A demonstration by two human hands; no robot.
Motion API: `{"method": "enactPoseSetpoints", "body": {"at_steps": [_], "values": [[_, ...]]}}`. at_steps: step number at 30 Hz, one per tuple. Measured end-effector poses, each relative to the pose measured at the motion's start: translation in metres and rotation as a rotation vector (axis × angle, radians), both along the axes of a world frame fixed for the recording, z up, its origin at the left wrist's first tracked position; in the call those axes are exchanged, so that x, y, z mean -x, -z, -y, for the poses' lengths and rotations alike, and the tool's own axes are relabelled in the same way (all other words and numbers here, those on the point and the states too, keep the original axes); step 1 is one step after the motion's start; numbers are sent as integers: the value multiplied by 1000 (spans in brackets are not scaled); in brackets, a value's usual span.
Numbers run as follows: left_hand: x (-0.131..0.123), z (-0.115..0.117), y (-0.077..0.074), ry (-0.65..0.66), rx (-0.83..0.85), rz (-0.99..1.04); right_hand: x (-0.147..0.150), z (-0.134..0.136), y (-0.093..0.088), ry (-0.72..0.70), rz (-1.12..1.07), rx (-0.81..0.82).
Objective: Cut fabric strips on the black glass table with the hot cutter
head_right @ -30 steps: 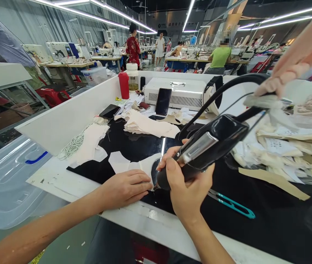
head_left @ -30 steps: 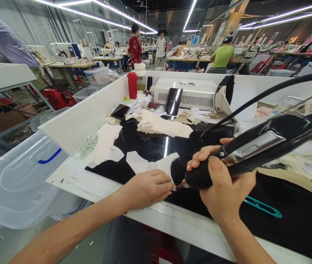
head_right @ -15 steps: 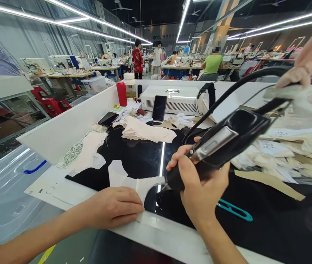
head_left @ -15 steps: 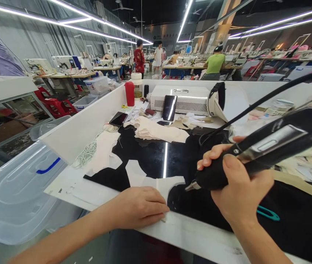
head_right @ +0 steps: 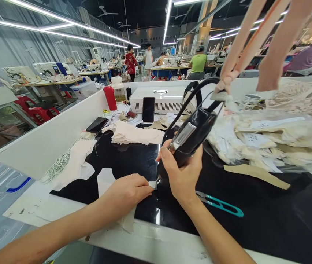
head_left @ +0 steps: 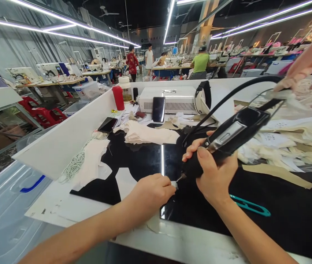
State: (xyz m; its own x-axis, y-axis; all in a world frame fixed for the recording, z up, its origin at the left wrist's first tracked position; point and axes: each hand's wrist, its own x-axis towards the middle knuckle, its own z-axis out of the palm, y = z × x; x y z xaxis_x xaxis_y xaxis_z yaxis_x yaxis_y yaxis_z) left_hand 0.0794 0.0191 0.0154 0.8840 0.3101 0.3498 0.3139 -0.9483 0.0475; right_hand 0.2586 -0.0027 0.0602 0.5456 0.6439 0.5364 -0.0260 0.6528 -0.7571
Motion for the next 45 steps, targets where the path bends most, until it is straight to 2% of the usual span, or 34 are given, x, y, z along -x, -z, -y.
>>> {"method": "enactPoseSetpoints", "body": {"at_steps": [8, 15, 28, 36, 45], "values": [[-11, -2, 0, -60, -31, -53, 3, -1, 3, -36, 3, 7], [-15, 2, 2, -74, -150, -10, 4, -1, 0, -48, -5, 27], [-6, -3, 0, -110, 11, 178, 6, -1, -1, -30, -7, 1], [-15, 1, 3, -90, -74, 168, 4, 3, -1, -52, 14, -7], [-12, 0, 8, -45, -126, 135, 0, 3, 2, -38, -29, 25]]}}
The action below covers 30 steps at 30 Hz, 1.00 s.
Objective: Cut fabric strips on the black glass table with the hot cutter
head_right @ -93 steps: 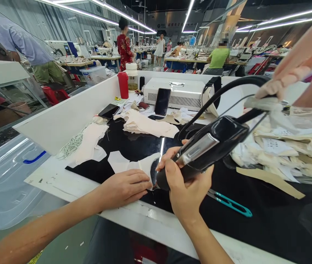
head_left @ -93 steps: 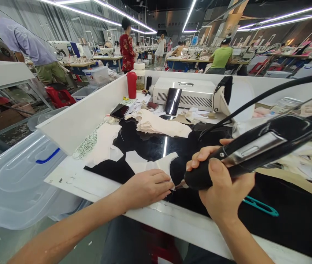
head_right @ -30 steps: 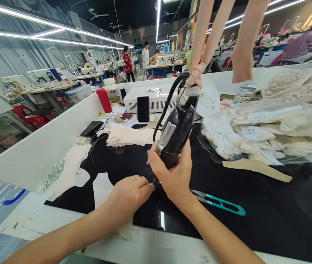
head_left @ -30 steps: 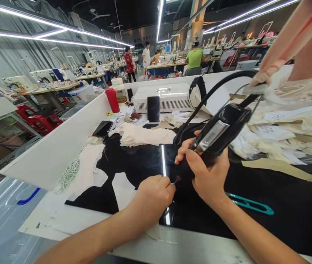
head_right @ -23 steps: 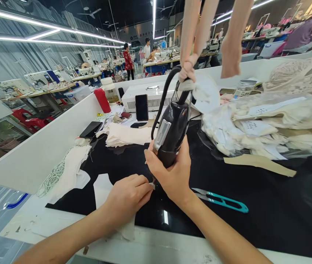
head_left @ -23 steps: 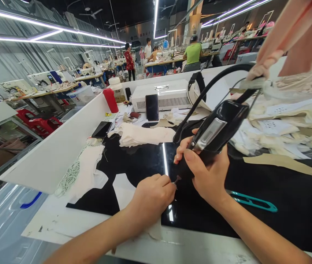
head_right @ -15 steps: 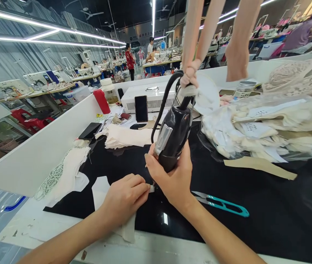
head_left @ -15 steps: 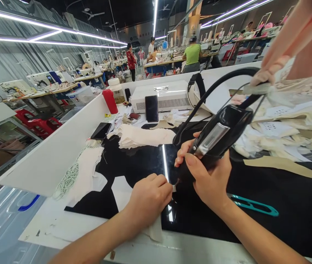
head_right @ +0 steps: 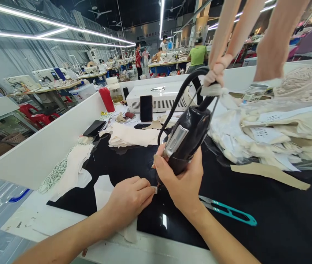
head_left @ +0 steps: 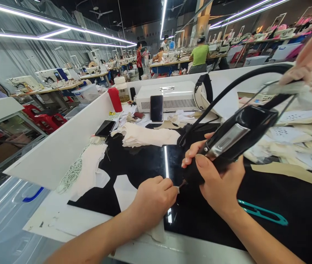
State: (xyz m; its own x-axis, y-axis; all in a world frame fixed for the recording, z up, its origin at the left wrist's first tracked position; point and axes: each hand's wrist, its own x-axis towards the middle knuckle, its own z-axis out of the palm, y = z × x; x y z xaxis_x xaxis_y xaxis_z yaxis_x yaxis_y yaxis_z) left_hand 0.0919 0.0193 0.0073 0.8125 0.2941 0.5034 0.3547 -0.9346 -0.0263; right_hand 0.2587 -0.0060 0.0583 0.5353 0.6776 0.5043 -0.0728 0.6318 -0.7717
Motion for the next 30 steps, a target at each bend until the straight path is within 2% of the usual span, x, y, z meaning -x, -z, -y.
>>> {"method": "enactPoseSetpoints", "body": {"at_steps": [13, 30], "values": [[1, 0, 3, -31, -10, -7, 0, -2, -3, 20, -6, 0], [3, 1, 0, -37, 26, -2, -1, 1, -1, -1, 1, 11]]}}
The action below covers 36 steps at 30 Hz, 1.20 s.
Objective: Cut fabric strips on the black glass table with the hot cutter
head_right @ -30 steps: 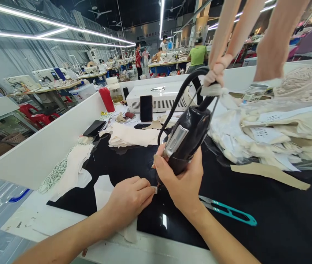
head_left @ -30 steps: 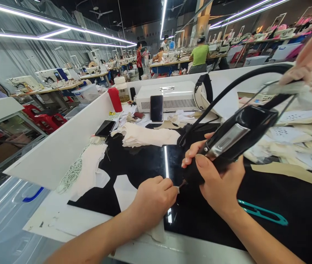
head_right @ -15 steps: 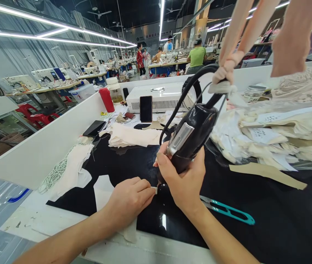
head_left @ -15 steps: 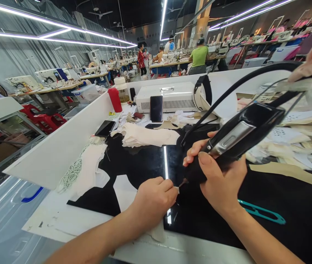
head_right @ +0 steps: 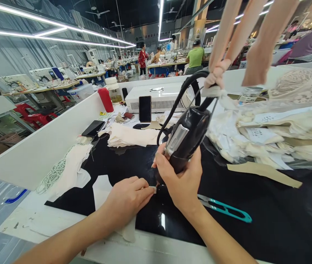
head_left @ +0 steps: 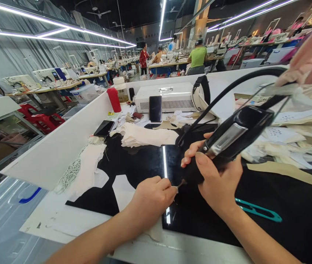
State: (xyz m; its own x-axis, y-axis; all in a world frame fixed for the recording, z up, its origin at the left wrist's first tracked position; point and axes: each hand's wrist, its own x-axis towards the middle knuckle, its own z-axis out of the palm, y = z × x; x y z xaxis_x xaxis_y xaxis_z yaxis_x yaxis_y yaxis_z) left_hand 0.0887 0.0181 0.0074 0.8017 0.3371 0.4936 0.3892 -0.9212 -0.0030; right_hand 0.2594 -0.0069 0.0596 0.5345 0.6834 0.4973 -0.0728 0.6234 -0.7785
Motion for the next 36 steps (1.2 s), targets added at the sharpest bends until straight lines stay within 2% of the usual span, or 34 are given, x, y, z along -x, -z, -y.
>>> {"method": "enactPoseSetpoints", "body": {"at_steps": [13, 18, 24, 29, 36], "values": [[2, -2, 3, -1, 32, -28, 3, 10, 1, -28, 16, -13], [5, -2, -1, -13, 47, -80, 2, 9, 1, -3, 11, 6], [18, 2, -10, -9, -5, -177, 0, 10, 0, -16, 33, -2], [30, 6, -9, -25, -1, -201, -3, 12, 0, 3, 55, -13], [26, 7, -7, 20, 5, -186, -3, 14, -4, 30, 33, 0]]}}
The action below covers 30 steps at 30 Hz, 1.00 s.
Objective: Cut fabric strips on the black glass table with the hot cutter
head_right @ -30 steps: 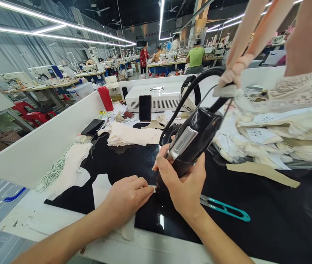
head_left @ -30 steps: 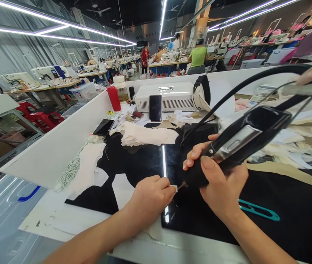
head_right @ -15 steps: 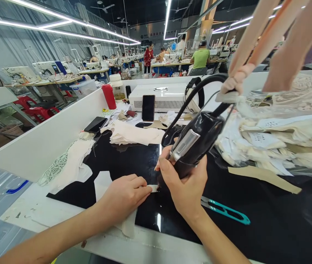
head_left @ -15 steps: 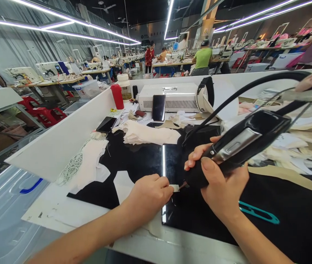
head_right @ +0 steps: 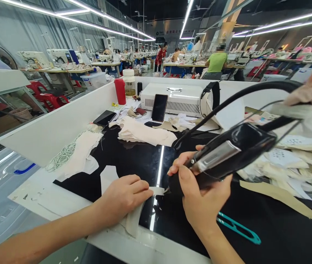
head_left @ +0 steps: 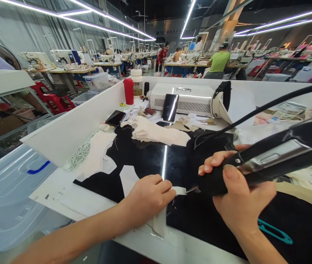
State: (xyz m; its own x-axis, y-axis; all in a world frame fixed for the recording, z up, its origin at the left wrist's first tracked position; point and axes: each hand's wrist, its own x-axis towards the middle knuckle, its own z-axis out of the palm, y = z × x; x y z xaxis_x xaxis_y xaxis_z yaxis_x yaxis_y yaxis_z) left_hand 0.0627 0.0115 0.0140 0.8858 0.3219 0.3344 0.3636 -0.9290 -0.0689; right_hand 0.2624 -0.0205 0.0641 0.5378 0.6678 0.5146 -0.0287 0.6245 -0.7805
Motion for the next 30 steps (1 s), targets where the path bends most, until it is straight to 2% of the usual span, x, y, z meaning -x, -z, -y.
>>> {"method": "enactPoseSetpoints", "body": {"at_steps": [7, 16, 30], "values": [[-6, 2, 11, 0, -75, 25, 1, -1, -5, 22, -45, -7], [-9, 4, 14, 6, -155, 59, 11, -9, -17, 1, -88, -7], [-12, 4, 17, 13, -172, 116, 24, -20, -13, -20, -93, 13]]}}
